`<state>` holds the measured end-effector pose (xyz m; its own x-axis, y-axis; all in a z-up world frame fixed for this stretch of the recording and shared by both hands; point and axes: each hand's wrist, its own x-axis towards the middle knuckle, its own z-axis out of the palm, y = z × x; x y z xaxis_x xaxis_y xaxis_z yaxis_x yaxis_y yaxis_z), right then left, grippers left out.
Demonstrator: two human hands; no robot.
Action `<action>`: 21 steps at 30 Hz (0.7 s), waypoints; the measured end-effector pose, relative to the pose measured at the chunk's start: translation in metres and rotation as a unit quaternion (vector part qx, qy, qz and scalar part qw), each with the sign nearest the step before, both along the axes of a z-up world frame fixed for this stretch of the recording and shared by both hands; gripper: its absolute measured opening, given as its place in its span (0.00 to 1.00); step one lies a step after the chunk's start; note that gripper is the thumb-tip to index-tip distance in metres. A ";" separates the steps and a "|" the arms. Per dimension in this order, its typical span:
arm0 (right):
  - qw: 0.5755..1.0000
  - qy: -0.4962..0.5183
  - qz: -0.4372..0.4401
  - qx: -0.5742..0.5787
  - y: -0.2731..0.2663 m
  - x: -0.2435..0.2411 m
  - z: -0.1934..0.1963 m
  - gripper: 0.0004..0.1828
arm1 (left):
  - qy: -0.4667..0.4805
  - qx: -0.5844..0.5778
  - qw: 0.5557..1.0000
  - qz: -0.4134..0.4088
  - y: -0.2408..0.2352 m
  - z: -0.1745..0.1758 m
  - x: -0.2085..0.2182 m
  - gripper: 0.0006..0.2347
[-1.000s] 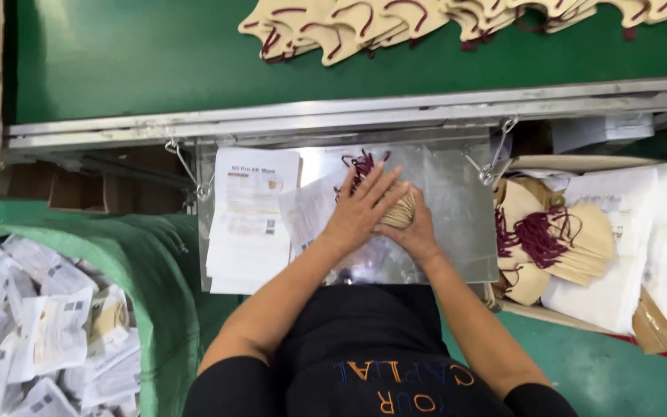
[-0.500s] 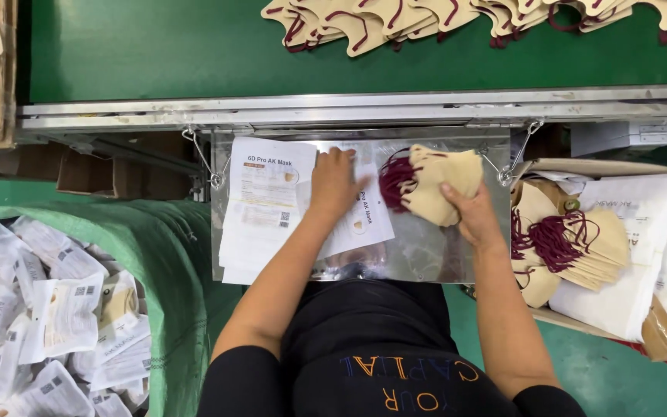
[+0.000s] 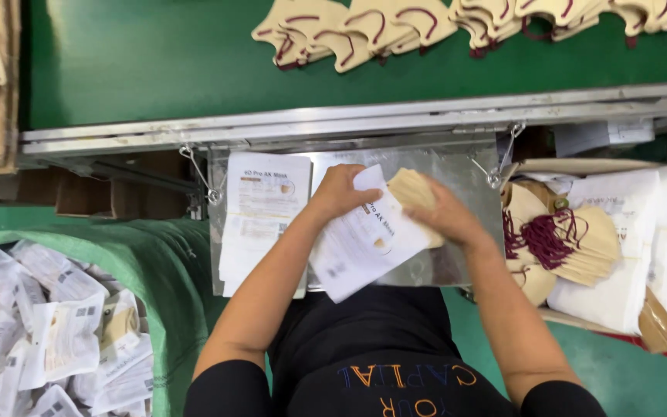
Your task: Packaging face masks into clear plastic bags at an industrial workstation.
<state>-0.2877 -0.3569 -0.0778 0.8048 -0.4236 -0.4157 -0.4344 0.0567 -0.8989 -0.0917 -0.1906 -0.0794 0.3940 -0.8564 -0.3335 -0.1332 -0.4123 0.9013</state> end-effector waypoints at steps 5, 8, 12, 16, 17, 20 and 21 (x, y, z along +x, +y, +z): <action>0.994 -0.071 0.001 0.086 0.015 0.015 0.010 0.43 | -0.389 -0.109 0.914 0.046 0.031 0.046 -0.032 0.21; 0.988 -0.073 0.022 0.131 0.007 0.017 -0.008 0.46 | -0.465 -0.176 0.867 -0.043 0.041 0.025 -0.026 0.20; 0.988 -0.045 -0.025 0.146 0.004 0.023 -0.027 0.37 | -0.479 -0.068 0.861 -0.156 0.048 0.013 -0.042 0.09; 0.993 -0.081 0.086 0.002 0.001 0.037 -0.007 0.34 | -0.439 -0.115 0.878 -0.150 0.047 0.042 -0.027 0.08; 0.994 -0.068 0.034 -0.080 -0.010 0.037 -0.005 0.31 | -0.365 -0.156 0.911 -0.114 0.048 0.054 -0.022 0.08; 0.954 -0.135 0.008 -0.268 -0.006 0.038 0.074 0.25 | -0.280 -0.183 0.942 -0.039 0.053 0.068 0.008 0.07; 0.909 -0.205 0.025 -0.362 0.005 0.032 0.111 0.23 | -0.263 -0.168 0.950 -0.013 0.059 0.066 0.015 0.06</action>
